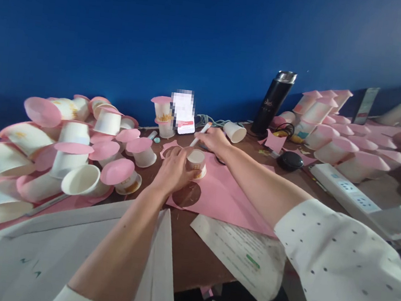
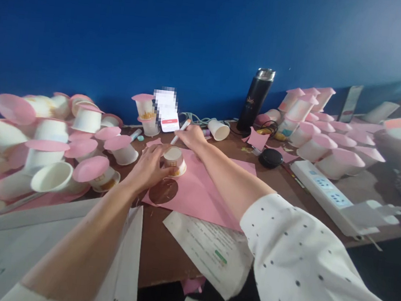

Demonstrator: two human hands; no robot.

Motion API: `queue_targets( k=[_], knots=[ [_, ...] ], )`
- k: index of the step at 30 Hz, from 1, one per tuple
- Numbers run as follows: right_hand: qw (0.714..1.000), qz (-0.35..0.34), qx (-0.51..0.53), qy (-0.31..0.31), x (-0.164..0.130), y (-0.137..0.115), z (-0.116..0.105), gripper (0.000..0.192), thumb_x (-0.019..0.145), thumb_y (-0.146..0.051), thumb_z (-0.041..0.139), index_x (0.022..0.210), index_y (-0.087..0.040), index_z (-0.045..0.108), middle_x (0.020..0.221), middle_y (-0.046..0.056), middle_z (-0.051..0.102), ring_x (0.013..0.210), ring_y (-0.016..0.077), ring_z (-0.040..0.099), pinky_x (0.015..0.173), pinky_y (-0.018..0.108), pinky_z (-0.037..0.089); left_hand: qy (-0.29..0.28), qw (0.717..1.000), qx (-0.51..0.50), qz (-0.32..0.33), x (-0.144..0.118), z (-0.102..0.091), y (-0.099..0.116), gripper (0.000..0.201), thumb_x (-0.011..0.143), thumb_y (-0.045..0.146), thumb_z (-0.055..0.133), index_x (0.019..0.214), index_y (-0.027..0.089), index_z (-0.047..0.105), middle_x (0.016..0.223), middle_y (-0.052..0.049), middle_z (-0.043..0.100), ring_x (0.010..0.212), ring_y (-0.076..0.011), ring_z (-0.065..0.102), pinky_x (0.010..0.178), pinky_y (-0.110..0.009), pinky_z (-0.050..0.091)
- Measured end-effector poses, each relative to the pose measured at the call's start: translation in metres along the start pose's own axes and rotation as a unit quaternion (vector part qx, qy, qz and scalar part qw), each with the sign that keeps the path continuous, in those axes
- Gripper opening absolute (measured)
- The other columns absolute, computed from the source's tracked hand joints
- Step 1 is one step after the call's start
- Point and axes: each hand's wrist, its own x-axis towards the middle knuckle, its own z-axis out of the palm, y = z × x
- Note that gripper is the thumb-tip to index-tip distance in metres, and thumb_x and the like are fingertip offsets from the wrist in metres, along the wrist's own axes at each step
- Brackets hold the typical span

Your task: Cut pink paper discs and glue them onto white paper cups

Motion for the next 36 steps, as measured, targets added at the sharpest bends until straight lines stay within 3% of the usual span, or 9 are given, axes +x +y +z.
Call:
queue_targets(
  k=[2,5,7,10,13,16,20,27,36],
  knots=[
    [0.986,-0.091,0.026,0.134,-0.018,-0.002,-0.008,0.021,0.082,-0.034,0.06,0.071,-0.017,0.064,0.059,-0.002,0.057,0.058,0.0128,0.054,0.055,0.024,0.042,0.001,1.0,-0.016,0.0,0.001,0.001,-0.003,0.061,0.072,0.027,0.068,0.13,0.021,0.051,0.125,-0.012,0.058,0.123,-0.0321,0.049,0.103,-0.049,0.04],
    [0.952,-0.213,0.086,0.202,-0.054,-0.003,-0.015,0.027,0.09,-0.041,0.053,0.089,-0.017,0.065,0.067,-0.001,0.06,0.063,0.0124,0.057,0.06,0.024,0.045,0.018,0.996,-0.083,-0.024,0.003,0.0,-0.006,0.058,0.071,0.025,0.066,0.128,0.023,0.054,0.122,-0.01,0.06,0.117,-0.0286,0.054,0.098,-0.044,0.046],
    [0.937,-0.27,0.079,0.208,-0.079,0.001,-0.015,0.026,0.092,-0.041,0.052,0.091,-0.018,0.064,0.073,0.0,0.061,0.065,0.0119,0.057,0.063,0.025,0.046,0.067,0.989,-0.12,-0.052,0.004,-0.004,-0.007,0.054,0.072,0.027,0.065,0.125,0.023,0.056,0.121,-0.009,0.061,0.113,-0.0276,0.057,0.095,-0.043,0.047],
    [0.923,-0.325,0.08,0.187,-0.106,0.015,-0.008,0.022,0.095,-0.038,0.05,0.098,-0.02,0.064,0.086,0.004,0.065,0.075,0.0136,0.061,0.07,0.027,0.049,0.184,0.967,-0.134,-0.117,0.007,-0.01,-0.007,0.052,0.072,0.034,0.067,0.122,0.022,0.056,0.12,-0.009,0.062,0.111,-0.0282,0.057,0.095,-0.044,0.047],
    [0.917,-0.359,0.056,0.162,-0.114,0.032,0.002,0.018,0.095,-0.032,0.051,0.094,-0.021,0.065,0.091,0.005,0.067,0.082,0.0158,0.062,0.077,0.031,0.05,0.232,0.956,-0.123,-0.132,0.008,-0.011,-0.01,0.054,0.071,0.038,0.069,0.119,0.02,0.056,0.118,-0.009,0.063,0.111,-0.0285,0.057,0.096,-0.044,0.046],
    [0.922,-0.365,0.008,0.128,-0.114,0.041,0.01,0.015,0.093,-0.028,0.055,0.09,-0.022,0.068,0.088,0.005,0.07,0.083,0.0171,0.063,0.08,0.032,0.05,0.255,0.957,-0.097,-0.099,0.009,-0.006,-0.017,0.056,0.07,0.04,0.071,0.119,0.017,0.055,0.121,-0.012,0.062,0.114,-0.0287,0.056,0.097,-0.042,0.045],
    [0.943,-0.315,-0.031,0.102,-0.113,0.039,0.018,0.015,0.09,-0.029,0.059,0.094,-0.024,0.072,0.094,0.004,0.074,0.088,0.0188,0.065,0.083,0.031,0.05,0.276,0.951,-0.066,-0.119,0.009,-0.002,-0.022,0.055,0.07,0.04,0.071,0.118,0.018,0.055,0.118,-0.012,0.062,0.114,-0.0286,0.055,0.097,-0.041,0.044],
    [0.963,-0.248,-0.091,0.047,-0.114,0.039,0.023,0.018,0.089,-0.032,0.06,0.099,-0.029,0.075,0.102,0.002,0.073,0.089,0.0184,0.067,0.08,0.03,0.051,0.235,0.96,-0.054,-0.14,0.006,-0.003,-0.016,0.056,0.071,0.033,0.071,0.122,0.019,0.054,0.118,-0.012,0.061,0.11,-0.0288,0.057,0.095,-0.042,0.046],
    [0.963,-0.239,-0.12,0.027,-0.113,0.041,0.024,0.021,0.09,-0.034,0.058,0.102,-0.028,0.075,0.103,0.002,0.073,0.086,0.0184,0.068,0.078,0.029,0.051,0.204,0.968,-0.05,-0.137,0.007,-0.002,-0.016,0.054,0.071,0.032,0.069,0.122,0.019,0.053,0.122,-0.012,0.06,0.122,-0.0301,0.051,0.101,-0.043,0.043]
  ],
)
